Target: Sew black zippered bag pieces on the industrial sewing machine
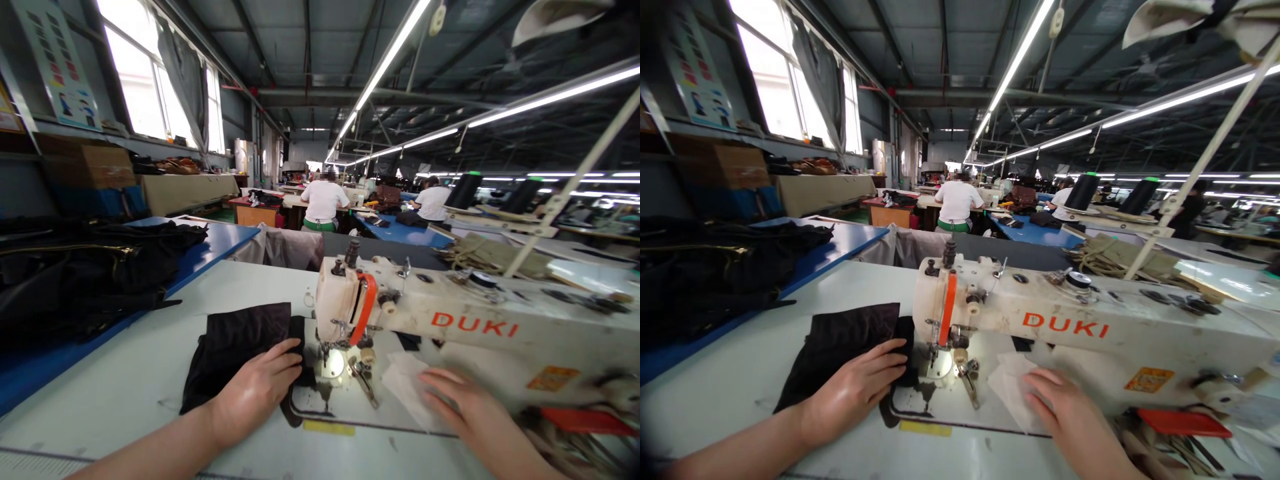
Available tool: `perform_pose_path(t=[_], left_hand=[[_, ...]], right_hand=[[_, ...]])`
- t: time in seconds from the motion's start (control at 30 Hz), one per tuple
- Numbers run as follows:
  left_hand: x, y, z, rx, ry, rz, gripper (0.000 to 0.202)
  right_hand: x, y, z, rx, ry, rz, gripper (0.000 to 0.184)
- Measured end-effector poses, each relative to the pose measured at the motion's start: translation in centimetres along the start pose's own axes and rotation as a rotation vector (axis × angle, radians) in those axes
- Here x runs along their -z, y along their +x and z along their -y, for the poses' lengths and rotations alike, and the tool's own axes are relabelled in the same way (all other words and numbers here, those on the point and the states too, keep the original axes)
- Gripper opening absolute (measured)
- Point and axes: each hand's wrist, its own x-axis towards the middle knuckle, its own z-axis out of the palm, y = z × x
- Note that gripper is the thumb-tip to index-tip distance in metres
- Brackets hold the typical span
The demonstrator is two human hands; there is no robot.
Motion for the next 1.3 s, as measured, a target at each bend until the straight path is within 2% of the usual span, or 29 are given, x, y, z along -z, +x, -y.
perform_pose_path(t=[0.1, 0.2, 0.33, 0.47, 0.7, 0.97, 1.13, 1.3], left_hand=[[-0.1, 0.0, 0.0, 0.01, -0.01, -0.001, 0.026], [-0.3, -0.2, 0.1, 0.013, -0.012, -0.016, 0.027], [-0.5, -0.4, 0.2, 0.008, -0.019, -0.042, 0.027], [-0.5, -0.4, 0.1, 0.008, -0.01, -0.027, 0.027], [-0.5, -0.3, 0.2, 0.012, -0.04, -0.061, 0.028], [-0.4, -0.4, 0.2, 0.045, -0.068, -0.028, 0.028], [-0.7, -0.4, 0.3, 0.046, -0.091, -0.048, 0.03], [-0.6, -0.3, 0.3, 0.042, -0.101, -0.05, 0.03]], right_hand=[[-0.2, -1.6, 0.9, 0.089, -0.047, 0.028, 0.027], [-1.0, -2.4, 0.7, 0.144, -0.089, 0.002, 0.026], [-1.5, -2.7, 0.4, 0.147, -0.122, -0.073, 0.038], [-1.2, -2.2, 0.8, 0.031, -0.082, -0.083, 0.026], [-1.0, -0.9, 0.6, -0.268, 0.19, -0.133, 0.028], [0.0, 0.2, 0.8, -0.367, 0.315, -0.072, 0.028], [-0.2, 0.7, 1.2, -0.474, 0.357, -0.055, 0.023], [-0.6, 0.9, 1.2, -0.503, 0.42, -0.069, 0.028]])
